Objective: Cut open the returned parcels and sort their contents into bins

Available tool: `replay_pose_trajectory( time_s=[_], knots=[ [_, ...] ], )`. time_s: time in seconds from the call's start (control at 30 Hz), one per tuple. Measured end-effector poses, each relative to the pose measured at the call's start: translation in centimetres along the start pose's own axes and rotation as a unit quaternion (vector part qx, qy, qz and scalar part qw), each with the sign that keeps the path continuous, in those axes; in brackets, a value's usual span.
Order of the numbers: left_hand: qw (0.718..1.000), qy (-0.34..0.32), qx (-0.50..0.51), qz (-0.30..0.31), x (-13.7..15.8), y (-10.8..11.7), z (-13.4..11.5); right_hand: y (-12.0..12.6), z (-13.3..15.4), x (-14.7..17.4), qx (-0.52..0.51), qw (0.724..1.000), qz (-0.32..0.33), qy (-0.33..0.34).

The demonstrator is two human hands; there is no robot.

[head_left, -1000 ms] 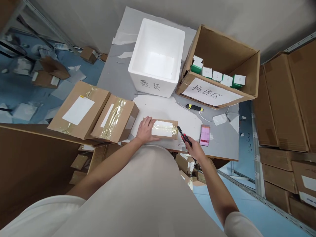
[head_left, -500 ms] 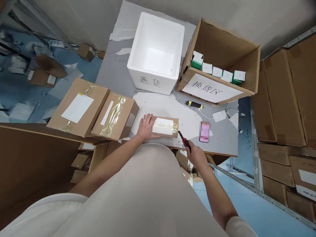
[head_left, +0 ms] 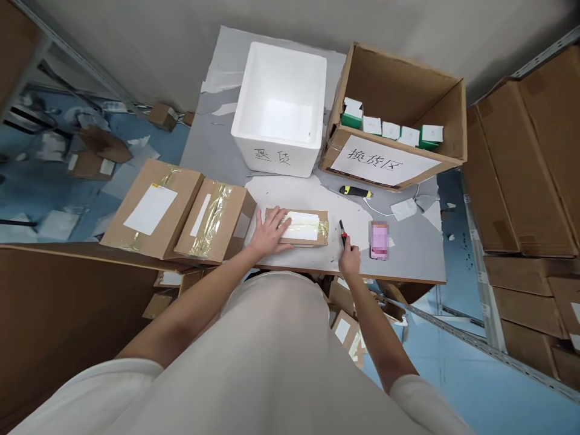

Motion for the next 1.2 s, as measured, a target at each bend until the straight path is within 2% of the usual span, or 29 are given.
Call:
replay_pose_trajectory(
  time_s=[0.07,0.13,0.23,0.3,0.33,0.4,0.47,0.53,0.67,0.83,1.03,1.2],
  knots=[
    [0.999,-0.027,-0.014,-0.013,1.1,-0.2,-0.8,-1.9,0.5,-0.6,0.004,1.0,0.001,0.021],
    [0.999,-0.034,-0.018,-0.021,2.3,-0.8,-1.5,-2.3,0.7,-0.7,-0.001,0.999,-0.015,0.048],
    [0.999,-0.024,-0.003,-0.026,3.6,-2.1,-2.0,0.0,1.6,-0.8,-0.021,0.992,-0.078,0.095],
    [0.999,-0.02,0.01,-0.026,4.0,-2.8,-2.1,2.7,3.6,-1.2,-0.034,0.977,-0.116,0.174],
    [0.999,-0.018,0.015,-0.026,4.1,-3.1,-2.1,3.9,5.0,-1.5,-0.034,0.964,-0.117,0.235],
    [0.999,-0.013,0.026,-0.026,4.2,-3.5,-2.0,5.7,8.2,-2.2,0.006,0.926,-0.064,0.371],
    [0.999,-0.009,0.041,-0.025,4.1,-3.9,-1.9,6.3,10.7,-3.0,0.063,0.896,-0.013,0.44],
    [0.998,-0.01,0.055,-0.026,4.0,-4.1,-1.8,6.3,12.2,-3.8,0.113,0.884,0.012,0.453],
    [0.997,-0.014,0.067,-0.038,3.8,-4.3,-1.6,5.9,13.3,-4.7,0.172,0.876,0.015,0.451],
    [0.997,-0.037,0.061,-0.037,3.5,-4.2,-1.4,5.8,14.3,-4.8,0.207,0.885,0.019,0.416],
    [0.996,-0.035,0.055,-0.067,4.0,-4.4,-1.2,6.4,14.2,-4.1,0.216,0.834,0.017,0.508],
    [0.996,-0.036,0.045,-0.067,4.2,-4.4,-0.7,8.3,14.2,-4.9,0.198,0.852,0.05,0.482]
  ],
)
Point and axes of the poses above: each hand's wrist, its own x-axis away from the middle knuckle, its own y-axis out of the back of the hand, z = x × y, the point moved 3 cm from there along -x, towards the middle knuckle, and after that the axes turned 8 degrees about y, right-handed, at the moved point
